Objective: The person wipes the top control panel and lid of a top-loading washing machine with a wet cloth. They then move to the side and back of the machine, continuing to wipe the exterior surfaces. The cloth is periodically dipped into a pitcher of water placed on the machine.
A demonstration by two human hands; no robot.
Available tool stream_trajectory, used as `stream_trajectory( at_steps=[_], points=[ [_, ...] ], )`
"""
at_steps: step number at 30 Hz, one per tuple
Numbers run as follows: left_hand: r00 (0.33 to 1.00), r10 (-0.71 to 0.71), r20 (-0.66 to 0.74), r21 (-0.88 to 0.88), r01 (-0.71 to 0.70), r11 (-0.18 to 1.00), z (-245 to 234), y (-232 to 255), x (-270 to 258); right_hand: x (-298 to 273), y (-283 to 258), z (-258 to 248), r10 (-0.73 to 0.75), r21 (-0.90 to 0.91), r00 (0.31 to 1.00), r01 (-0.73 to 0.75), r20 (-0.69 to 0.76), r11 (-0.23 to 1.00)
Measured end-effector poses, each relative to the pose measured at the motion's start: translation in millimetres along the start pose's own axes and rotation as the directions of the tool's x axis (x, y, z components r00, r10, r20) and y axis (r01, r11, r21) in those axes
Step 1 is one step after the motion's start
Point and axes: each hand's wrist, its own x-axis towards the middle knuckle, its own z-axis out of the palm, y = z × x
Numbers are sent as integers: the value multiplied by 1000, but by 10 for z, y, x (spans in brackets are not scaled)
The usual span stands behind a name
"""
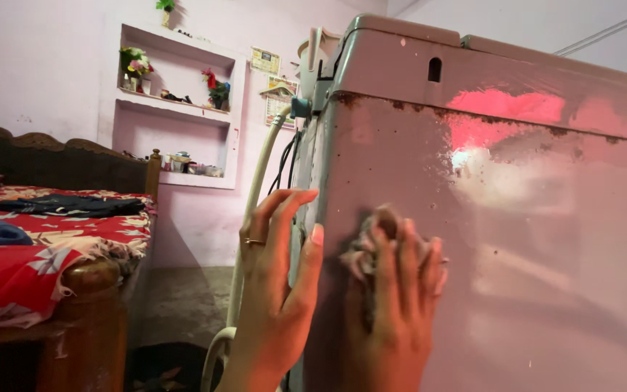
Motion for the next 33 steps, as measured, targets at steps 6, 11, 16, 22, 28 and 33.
stream_trajectory(
  at_steps=[6, 11, 16, 22, 28, 33],
  points=[
    [997, -13, 71, -66, 17, 998, -47, -124, 22, 161, 243, -166, -143, -135, 979, 163, 144, 977],
    [973, -111, 201, -156, 144, 977, -7, -164, -27, 314, 552, -280, 66, -132, 997, -60, 38, 989],
    [948, -154, 279, -277, 233, 932, 107, -142, -54, 281, 324, -198, 56, -23, 998, -56, -23, 998],
    [923, -240, 301, -303, 332, 893, 92, -141, -35, 216, 135, -106, -151, 6, 984, 151, 90, 989],
    [923, -218, 318, -294, 314, 903, 93, -224, -17, 458, 675, -289, -159, -24, 981, 163, 111, 986],
    [928, -201, 313, -295, 296, 908, 191, -295, -103, 403, 513, -194, -90, 57, 993, 86, 71, 995]
  ],
)
